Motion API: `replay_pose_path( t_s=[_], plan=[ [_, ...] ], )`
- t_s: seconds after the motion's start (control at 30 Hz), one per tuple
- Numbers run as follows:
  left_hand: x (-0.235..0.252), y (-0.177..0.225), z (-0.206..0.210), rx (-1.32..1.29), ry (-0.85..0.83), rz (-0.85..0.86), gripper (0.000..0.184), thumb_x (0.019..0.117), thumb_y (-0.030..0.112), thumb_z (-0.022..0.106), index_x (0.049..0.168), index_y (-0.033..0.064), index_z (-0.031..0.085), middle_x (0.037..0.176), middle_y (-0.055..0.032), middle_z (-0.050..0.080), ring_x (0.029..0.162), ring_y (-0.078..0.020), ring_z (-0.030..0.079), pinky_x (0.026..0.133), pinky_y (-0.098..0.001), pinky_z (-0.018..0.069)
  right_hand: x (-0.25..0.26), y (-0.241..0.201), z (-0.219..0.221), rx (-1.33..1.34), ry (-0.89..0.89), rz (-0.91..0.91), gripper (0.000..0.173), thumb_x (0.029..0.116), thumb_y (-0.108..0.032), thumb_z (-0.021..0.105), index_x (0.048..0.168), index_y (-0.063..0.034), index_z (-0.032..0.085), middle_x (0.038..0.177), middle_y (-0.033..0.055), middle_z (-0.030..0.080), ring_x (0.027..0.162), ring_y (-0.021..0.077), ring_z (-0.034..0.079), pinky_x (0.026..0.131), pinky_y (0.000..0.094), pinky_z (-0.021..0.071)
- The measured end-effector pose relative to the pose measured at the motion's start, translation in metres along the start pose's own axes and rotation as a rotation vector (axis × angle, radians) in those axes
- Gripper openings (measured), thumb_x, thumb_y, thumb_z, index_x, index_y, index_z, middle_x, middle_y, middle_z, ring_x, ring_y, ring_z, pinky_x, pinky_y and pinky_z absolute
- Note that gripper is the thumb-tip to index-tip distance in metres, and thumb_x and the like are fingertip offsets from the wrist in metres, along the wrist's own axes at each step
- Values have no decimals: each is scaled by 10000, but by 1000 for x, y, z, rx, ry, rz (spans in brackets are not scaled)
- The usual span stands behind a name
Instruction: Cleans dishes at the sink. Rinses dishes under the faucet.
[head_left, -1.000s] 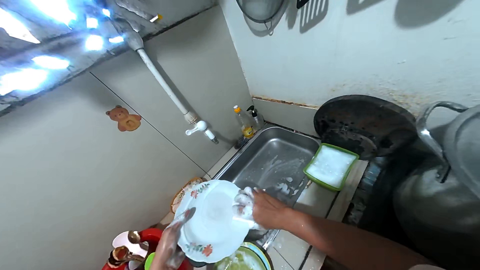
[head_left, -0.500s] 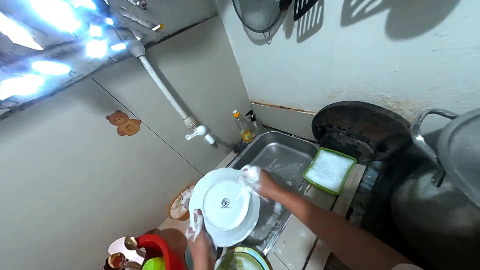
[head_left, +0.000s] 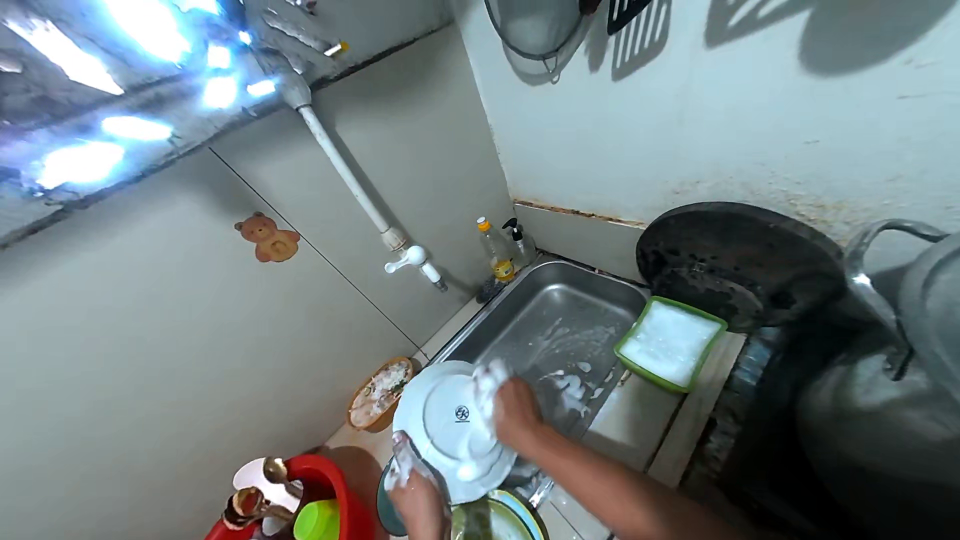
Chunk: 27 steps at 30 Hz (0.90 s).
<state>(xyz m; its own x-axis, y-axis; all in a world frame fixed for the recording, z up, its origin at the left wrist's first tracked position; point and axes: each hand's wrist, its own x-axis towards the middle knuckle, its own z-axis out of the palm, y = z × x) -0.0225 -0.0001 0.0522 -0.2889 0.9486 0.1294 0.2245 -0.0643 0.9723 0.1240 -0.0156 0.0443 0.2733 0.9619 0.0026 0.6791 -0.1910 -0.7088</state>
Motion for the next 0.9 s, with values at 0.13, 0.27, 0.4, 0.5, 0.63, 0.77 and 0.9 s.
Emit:
replay_pose_path(
  t_s=[0.13,0.27,0.4,0.5,0.63,0.77,0.9],
  plan=[
    [-7,-8,-4,4,-123,-30,361,1107,162,392,1120,-131,602,956,-160,631,863,-139,621,822,-329,545,-21,-40,8,59,18,-267,443,980,-255,602,1325,19,643,1320,251,648,1223,400,633,1012,546,507],
    [-6,3,-10,-29,42,3,492,1114,331,415,942,-60,659,801,-85,634,743,-106,635,734,-314,560,22,-1,7,50,195,26,384,1019,-291,574,1319,-62,648,1315,206,629,1098,371,680,906,534,566],
    [2,-4,-9,16,20,59,441,1109,268,432,966,-91,644,810,-113,616,751,-136,614,747,-338,542,-19,-28,26,177,147,-97,457,982,-280,607,1343,0,636,1326,234,647,1225,368,634,1041,504,504],
    [-13,-21,-13,18,-183,113,255,975,-13,459,1148,-182,541,939,-175,615,827,-137,617,794,-316,555,-10,-68,24,274,187,-462,432,1000,-372,613,1252,-35,706,1265,190,693,1213,328,647,1039,493,509],
    [-28,-3,-9,-71,-78,118,372,1092,181,448,931,-78,661,742,-43,648,694,-41,652,712,-238,578,42,-66,-2,201,138,-444,371,969,-333,675,1206,-52,722,1295,207,645,1285,378,556,1093,573,424],
    [-35,10,-25,-116,33,302,368,1076,166,451,854,-41,660,688,60,631,674,53,648,684,-156,575,72,-5,-6,666,67,42,488,1045,-354,592,1383,-3,557,1250,232,662,1149,345,651,1006,532,513],
    [-29,-10,-44,-69,-282,213,282,930,130,683,1053,-120,641,853,-56,721,778,-30,705,777,-230,612,64,-12,-28,571,50,-120,380,991,-294,695,1231,-4,642,1099,196,695,1002,303,683,913,514,553]
  ],
)
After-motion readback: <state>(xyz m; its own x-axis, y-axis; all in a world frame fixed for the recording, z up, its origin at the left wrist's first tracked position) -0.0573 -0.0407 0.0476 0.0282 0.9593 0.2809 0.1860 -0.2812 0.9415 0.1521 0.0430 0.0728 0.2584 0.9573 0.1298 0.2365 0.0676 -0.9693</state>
